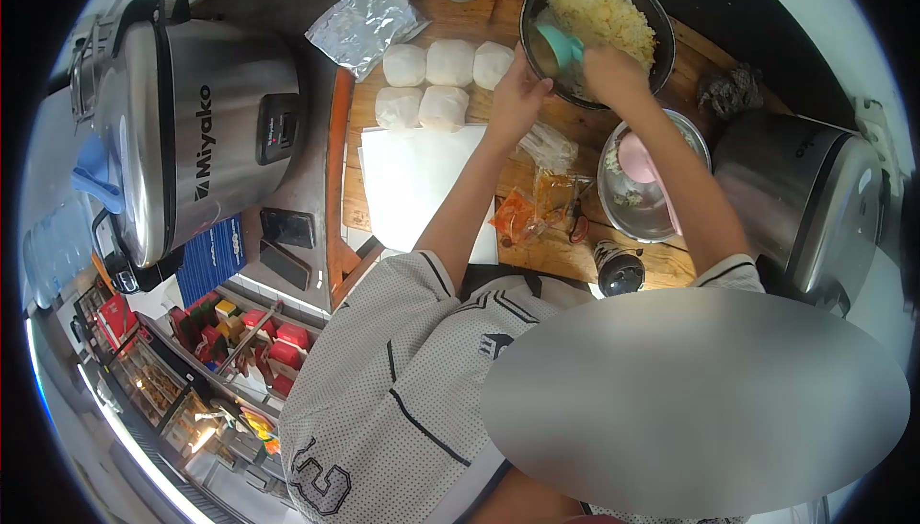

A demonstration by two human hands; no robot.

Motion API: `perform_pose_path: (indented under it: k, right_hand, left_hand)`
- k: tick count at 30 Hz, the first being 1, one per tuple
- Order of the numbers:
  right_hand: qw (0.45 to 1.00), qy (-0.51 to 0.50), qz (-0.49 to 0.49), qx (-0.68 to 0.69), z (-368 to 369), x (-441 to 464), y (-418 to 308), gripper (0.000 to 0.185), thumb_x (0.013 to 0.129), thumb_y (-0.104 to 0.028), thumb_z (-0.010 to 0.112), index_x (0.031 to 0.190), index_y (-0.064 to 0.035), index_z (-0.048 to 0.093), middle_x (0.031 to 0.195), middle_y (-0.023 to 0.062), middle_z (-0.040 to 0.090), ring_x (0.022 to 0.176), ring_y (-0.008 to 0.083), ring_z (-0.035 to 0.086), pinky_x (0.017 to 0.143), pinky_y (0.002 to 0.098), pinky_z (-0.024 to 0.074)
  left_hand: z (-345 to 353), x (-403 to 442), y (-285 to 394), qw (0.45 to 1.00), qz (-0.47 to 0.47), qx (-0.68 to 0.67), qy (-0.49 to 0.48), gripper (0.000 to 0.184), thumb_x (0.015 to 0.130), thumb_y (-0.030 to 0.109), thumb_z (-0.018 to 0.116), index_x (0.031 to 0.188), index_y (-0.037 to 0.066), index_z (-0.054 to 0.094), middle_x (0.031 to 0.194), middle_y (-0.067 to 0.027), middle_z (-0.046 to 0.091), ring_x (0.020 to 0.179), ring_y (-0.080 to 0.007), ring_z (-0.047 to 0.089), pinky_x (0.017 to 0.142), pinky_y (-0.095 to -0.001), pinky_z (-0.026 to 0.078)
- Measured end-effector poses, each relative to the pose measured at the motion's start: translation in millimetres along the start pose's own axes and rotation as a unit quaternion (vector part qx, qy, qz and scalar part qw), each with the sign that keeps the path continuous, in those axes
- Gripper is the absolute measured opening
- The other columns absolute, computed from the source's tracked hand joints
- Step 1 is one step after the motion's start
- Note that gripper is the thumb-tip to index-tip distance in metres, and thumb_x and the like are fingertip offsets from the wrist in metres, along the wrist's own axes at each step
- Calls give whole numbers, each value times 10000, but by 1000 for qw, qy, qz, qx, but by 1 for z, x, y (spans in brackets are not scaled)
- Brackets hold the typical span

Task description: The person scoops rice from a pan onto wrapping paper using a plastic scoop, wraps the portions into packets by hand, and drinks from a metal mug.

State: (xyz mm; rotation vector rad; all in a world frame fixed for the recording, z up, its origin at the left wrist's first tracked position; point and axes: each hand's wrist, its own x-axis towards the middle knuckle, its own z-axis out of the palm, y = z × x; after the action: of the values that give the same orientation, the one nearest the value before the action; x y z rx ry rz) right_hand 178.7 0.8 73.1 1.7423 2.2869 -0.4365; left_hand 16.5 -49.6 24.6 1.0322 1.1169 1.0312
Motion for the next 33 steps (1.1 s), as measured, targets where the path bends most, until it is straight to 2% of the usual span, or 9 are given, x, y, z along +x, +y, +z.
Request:
perform_pose_path:
  k: [4, 7, 13, 14, 17, 20, 23, 31, 33]
  right_hand:
    - [998, -16, -56, -6, -9, -25, 15, 206, 807, -94, 494, 903, -8, 656, 788, 198, 658, 770, 359, 664, 673, 443, 538]
    - [1000, 14, 1, -15, -2, -27, 1, 200, 813, -108, 506, 931, -31, 648, 783, 190, 656, 781, 349, 663, 691, 442, 534]
    - [993, -5, -18, 114, 4, -9, 36, 212, 866, -160, 517, 951, -27, 659, 773, 200, 653, 745, 357, 665, 682, 438, 517]
    - [980, -47, -30, 191, 10, -1, 55, 241, 890, -206, 519, 986, -47, 672, 699, 155, 642, 613, 279, 652, 574, 370, 505]
    - [886, -118, 94, 439, -3, -5, 72, 255, 905, -223, 519, 1021, -53, 671, 644, 73, 595, 493, 158, 561, 467, 276, 444]
    - [797, -79, 154, 578, -19, -19, 78, 265, 916, -224, 516, 1073, -53, 644, 644, 22, 552, 436, 84, 449, 412, 216, 378]
    - [704, -64, 214, 674, -14, -37, 83, 325, 925, -224, 518, 1200, -53, 553, 707, 23, 562, 481, 83, 475, 409, 213, 387]
    - [354, -113, 135, 918, 16, -78, 81, 318, 959, -195, 475, 1270, -154, 424, 868, 39, 533, 558, 70, 452, 372, 163, 338]
    - [295, -141, 108, 939, 19, -90, 68, 285, 962, -203, 470, 1242, -160, 437, 881, 42, 522, 542, 70, 441, 363, 157, 330]
  left_hand:
    - [-1, -1, -10, 1000, 5, 4, 8, 676, 834, -35, 561, 1437, 85, 280, 862, -32, 530, 775, -103, 533, 739, -236, 456]
    - [0, -2, -17, 1000, 14, -3, 16, 682, 833, -19, 580, 1440, 86, 287, 846, -17, 510, 778, -99, 515, 744, -226, 440]
    - [1, -3, -19, 999, 15, 31, 30, 719, 820, 48, 630, 1444, 85, 276, 841, -48, 569, 758, -119, 551, 732, -248, 460]
    - [1, -3, -22, 998, 17, 43, 38, 731, 816, 65, 643, 1446, 86, 271, 846, -62, 589, 754, -127, 565, 728, -256, 466]
    - [-4, -3, -20, 996, 7, 87, 30, 767, 805, 118, 668, 1451, 92, 256, 893, -116, 632, 756, -164, 610, 718, -284, 488]
    - [-8, -17, -14, 989, 9, 144, 41, 781, 811, 175, 683, 1444, 50, 243, 927, -131, 639, 773, -196, 642, 714, -307, 503]
    - [-23, -36, -22, 989, 9, 144, 38, 761, 826, 176, 676, 1436, 25, 246, 936, -112, 637, 784, -190, 647, 702, -306, 504]
    - [-106, -153, -22, 979, -55, 154, 124, 606, 828, 82, 665, 1366, 39, 388, 927, -72, 633, 824, -153, 633, 689, -269, 491]
    - [-135, -188, -38, 939, -66, 286, 181, 583, 802, 86, 686, 1324, 39, 432, 926, -85, 628, 836, -187, 625, 710, -306, 496]
